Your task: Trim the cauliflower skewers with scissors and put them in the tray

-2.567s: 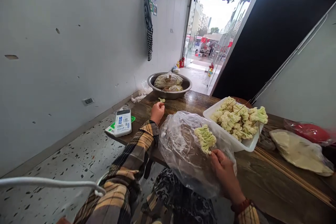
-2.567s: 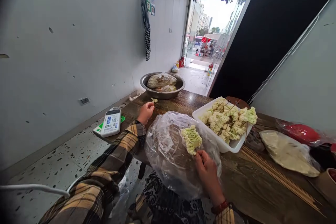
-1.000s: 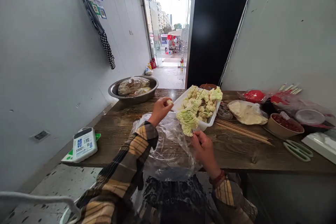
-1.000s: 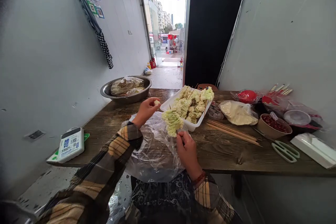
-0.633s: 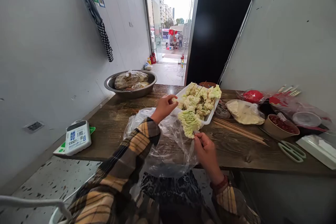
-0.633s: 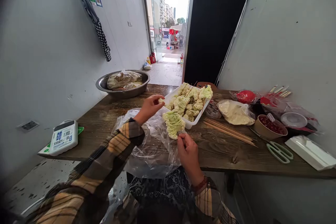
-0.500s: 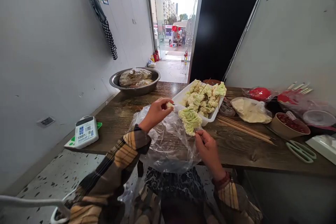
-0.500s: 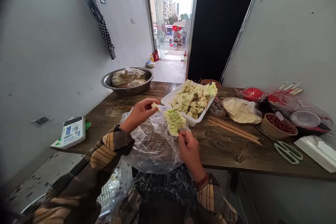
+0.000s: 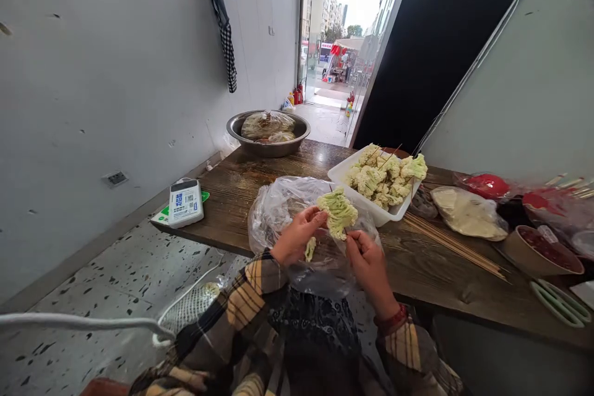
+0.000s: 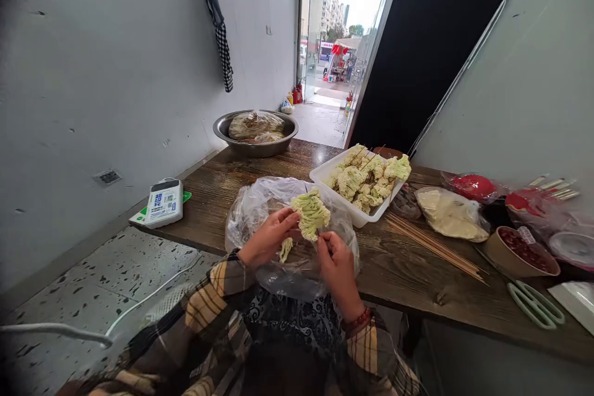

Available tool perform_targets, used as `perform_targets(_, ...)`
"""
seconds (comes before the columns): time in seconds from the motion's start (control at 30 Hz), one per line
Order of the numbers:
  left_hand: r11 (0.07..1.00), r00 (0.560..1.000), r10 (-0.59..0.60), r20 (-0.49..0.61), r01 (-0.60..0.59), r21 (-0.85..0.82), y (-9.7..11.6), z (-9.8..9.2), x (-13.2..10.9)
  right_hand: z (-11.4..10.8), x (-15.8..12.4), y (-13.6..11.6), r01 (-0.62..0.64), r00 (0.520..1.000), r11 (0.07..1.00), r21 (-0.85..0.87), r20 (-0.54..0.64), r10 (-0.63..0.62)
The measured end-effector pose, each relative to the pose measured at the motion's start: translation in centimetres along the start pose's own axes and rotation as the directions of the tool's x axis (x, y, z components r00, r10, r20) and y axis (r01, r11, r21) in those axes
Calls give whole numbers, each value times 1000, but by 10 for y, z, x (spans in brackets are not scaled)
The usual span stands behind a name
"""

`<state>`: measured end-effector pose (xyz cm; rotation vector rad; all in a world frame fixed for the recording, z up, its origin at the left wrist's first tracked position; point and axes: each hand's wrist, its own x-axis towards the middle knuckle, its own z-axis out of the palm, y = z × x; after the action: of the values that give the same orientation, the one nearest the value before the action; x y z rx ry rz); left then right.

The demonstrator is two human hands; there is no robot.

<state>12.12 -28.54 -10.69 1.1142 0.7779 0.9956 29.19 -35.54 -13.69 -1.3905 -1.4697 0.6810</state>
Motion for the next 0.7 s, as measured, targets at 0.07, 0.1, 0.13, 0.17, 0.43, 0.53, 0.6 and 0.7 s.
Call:
perform_targets(0.07,997,1000,0,-8,-1,-73,-1,3,3,1,-2,-2,21,1000,998,-58,15,-20)
perform_targets(0.1,995,1000,3,-31,-6,-95,0,1,5,0,-3,-2,40,999,994,-99,23,-38)
perform_targets(0.13,995,999,6,-50,-11,-99,2,-2,7,-3,-4,-2,66,998,988,-138,33,-62)
perform_targets(0.17,997,998,6,-55,-11,-82,5,-6,10,-7,-4,-2,96,995,981,-168,48,-90)
perform_targets(0.43,986,974,9,225,-47,162,21,-25,21,-46,10,6,310,931,883,-353,299,-208)
perform_targets(0.53,936,954,20,299,-123,329,26,-24,23,-59,18,4,362,916,814,-455,334,-221)
perform_targets(0.6,819,945,27,327,-208,535,30,-21,23,-66,23,-2,409,900,760,-505,360,-245)
perform_targets(0.7,569,913,63,402,-364,738,37,-15,26,-72,30,-14,467,875,697,-544,400,-274)
